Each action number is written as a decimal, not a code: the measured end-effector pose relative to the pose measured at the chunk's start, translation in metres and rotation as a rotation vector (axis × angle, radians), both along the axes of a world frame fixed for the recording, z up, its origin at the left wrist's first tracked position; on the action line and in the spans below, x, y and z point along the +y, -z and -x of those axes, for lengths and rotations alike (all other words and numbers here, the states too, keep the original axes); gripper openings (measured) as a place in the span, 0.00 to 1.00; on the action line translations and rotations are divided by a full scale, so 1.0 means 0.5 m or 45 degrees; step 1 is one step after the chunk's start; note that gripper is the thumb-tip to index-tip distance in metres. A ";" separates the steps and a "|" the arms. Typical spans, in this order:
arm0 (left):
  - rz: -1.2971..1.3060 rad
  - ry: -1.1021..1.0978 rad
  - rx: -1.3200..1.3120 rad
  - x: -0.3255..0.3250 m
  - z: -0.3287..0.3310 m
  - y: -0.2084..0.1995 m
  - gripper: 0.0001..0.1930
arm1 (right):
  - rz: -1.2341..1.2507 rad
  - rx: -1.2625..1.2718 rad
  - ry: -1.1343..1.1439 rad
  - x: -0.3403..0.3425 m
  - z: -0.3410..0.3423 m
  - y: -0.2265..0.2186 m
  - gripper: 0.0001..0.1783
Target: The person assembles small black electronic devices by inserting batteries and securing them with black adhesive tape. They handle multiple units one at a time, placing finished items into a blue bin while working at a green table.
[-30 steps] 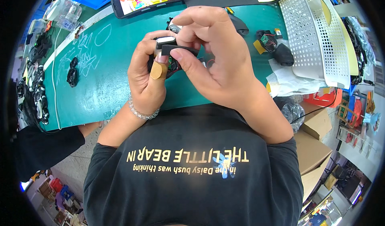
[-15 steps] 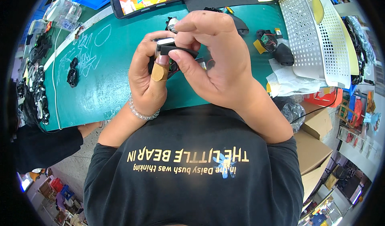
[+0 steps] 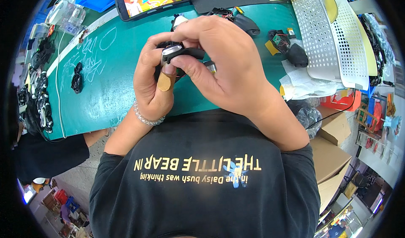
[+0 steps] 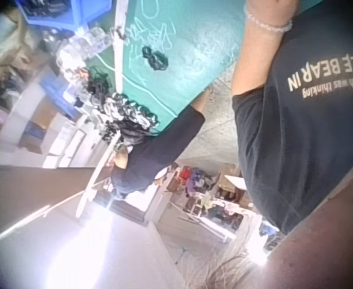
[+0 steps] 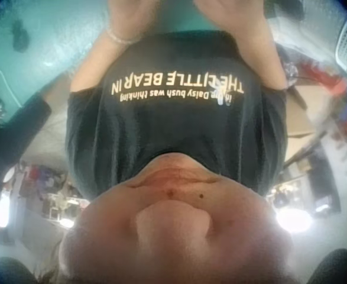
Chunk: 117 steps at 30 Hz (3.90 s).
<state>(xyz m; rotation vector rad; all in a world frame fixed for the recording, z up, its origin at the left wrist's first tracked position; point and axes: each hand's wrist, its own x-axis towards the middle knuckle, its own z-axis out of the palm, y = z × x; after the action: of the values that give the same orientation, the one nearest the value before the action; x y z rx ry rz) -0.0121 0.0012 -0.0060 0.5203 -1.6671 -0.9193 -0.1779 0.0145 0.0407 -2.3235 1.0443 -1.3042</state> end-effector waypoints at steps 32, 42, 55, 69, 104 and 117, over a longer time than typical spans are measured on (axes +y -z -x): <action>-0.842 0.957 0.373 0.000 -0.026 -0.029 0.10 | 0.198 -0.090 -0.199 -0.002 0.010 -0.031 0.12; -0.682 1.127 0.336 -0.015 -0.012 -0.017 0.10 | 0.167 -0.230 -0.066 0.013 0.002 -0.022 0.16; -0.229 0.490 -0.087 -0.014 -0.002 -0.034 0.07 | 0.131 -0.018 0.013 0.016 0.011 -0.005 0.17; -0.916 0.445 0.103 -0.002 -0.005 -0.028 0.24 | -0.006 -0.221 0.079 0.016 0.032 -0.001 0.12; -1.279 0.379 -0.018 -0.016 0.000 -0.022 0.10 | -0.428 -0.339 -0.139 0.018 0.044 0.024 0.16; -1.195 0.350 0.048 -0.020 -0.004 -0.016 0.13 | -0.558 -0.368 0.000 0.012 0.025 0.020 0.13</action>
<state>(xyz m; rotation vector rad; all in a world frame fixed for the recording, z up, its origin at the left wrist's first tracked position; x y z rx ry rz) -0.0101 -0.0087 0.0020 0.8879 -1.2072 -1.9114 -0.1903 0.0204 0.0307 -1.7573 1.0997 -1.2177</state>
